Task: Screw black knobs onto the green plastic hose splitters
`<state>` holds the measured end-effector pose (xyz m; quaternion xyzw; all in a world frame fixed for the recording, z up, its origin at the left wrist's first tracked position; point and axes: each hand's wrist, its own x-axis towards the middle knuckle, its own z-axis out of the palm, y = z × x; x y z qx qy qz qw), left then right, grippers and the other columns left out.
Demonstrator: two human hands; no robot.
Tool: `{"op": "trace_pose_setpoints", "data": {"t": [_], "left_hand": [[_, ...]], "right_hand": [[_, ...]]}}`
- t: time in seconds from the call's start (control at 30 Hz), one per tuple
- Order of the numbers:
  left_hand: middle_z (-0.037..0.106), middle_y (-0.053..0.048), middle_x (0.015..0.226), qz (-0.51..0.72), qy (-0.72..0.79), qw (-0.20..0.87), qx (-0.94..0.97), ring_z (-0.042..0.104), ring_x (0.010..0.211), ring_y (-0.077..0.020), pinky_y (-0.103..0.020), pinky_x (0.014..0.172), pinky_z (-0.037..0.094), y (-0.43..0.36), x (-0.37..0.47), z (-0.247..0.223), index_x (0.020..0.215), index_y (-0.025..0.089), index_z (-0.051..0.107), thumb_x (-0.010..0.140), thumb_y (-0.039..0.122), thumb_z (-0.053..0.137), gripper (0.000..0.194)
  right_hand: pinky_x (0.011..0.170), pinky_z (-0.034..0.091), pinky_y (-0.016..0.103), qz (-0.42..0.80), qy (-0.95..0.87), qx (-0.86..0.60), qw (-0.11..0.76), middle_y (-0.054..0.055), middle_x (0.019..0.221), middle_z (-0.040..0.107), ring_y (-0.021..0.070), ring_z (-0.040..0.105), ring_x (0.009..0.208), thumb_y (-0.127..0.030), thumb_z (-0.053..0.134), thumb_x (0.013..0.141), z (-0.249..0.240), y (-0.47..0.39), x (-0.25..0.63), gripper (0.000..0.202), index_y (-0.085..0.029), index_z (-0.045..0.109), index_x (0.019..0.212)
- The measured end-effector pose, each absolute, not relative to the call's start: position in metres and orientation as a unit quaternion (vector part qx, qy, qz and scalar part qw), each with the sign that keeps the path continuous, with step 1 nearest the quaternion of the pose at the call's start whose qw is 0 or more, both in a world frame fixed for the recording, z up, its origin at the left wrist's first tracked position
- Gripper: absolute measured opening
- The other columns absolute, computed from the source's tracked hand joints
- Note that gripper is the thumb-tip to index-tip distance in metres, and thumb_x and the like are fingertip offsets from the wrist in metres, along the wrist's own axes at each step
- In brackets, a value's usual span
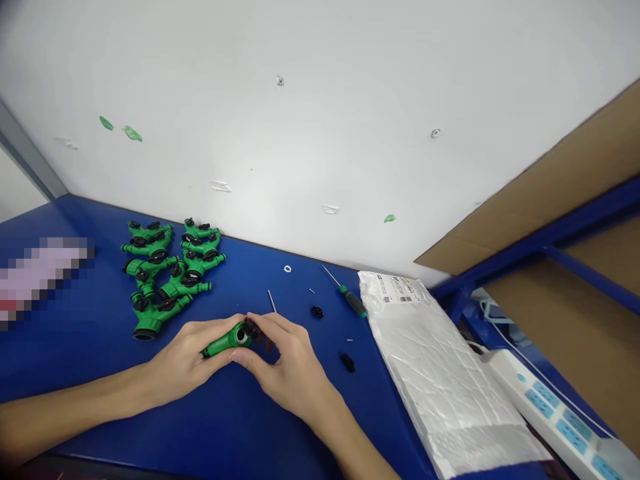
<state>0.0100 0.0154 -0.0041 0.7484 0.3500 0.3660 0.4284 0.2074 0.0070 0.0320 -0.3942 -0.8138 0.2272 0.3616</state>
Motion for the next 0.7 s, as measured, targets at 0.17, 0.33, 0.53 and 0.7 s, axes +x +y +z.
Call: {"op": "trace_pose_setpoints", "data": {"t": [0.17, 0.33, 0.53, 0.7], "left_hand": [[0.07, -0.006, 0.095, 0.363, 0.357, 0.431, 0.745, 0.062, 0.077, -0.0197, -0.028, 0.07, 0.047, 0.015, 0.01, -0.003, 0.126, 0.02, 0.062, 0.093, 0.031, 0.056, 0.035], [0.067, -0.005, 0.087, 0.341, 0.354, 0.441, 0.751, 0.056, 0.07, -0.0178, -0.028, 0.064, 0.042, 0.013, 0.01, 0.0, 0.122, 0.019, 0.064, 0.095, 0.033, 0.053, 0.033], [0.066, -0.007, 0.087, 0.325, 0.347, 0.442, 0.76, 0.055, 0.069, -0.0175, -0.028, 0.062, 0.041, 0.013, 0.008, 0.004, 0.127, 0.017, 0.061, 0.095, 0.034, 0.052, 0.038], [0.067, -0.007, 0.087, 0.319, 0.327, 0.438, 0.774, 0.057, 0.069, -0.0172, -0.028, 0.065, 0.043, 0.014, 0.007, 0.003, 0.125, 0.013, 0.061, 0.094, 0.034, 0.054, 0.038]], "right_hand": [[0.079, 0.057, 0.033, 0.265, -0.819, -0.396, 0.321, 0.01, 0.109, 0.068, 0.0192, 0.066, 0.09, -0.024, 0.053, 0.097, 0.042, 0.004, 0.209, 0.034, -0.021, 0.062, 0.13], [0.072, 0.057, 0.031, 0.302, -0.813, -0.383, 0.319, 0.008, 0.109, 0.062, 0.0191, 0.062, 0.091, -0.023, 0.061, 0.093, 0.04, 0.005, 0.214, 0.038, -0.03, 0.063, 0.13], [0.08, 0.056, 0.035, 0.334, -0.799, -0.348, 0.36, 0.006, 0.107, 0.064, 0.0193, 0.063, 0.093, -0.021, 0.065, 0.091, 0.037, 0.009, 0.219, 0.039, -0.035, 0.064, 0.128], [0.078, 0.055, 0.036, 0.338, -0.798, -0.326, 0.378, 0.006, 0.109, 0.063, 0.0203, 0.062, 0.095, -0.033, 0.07, 0.088, 0.033, 0.013, 0.219, 0.033, -0.035, 0.069, 0.121]]}}
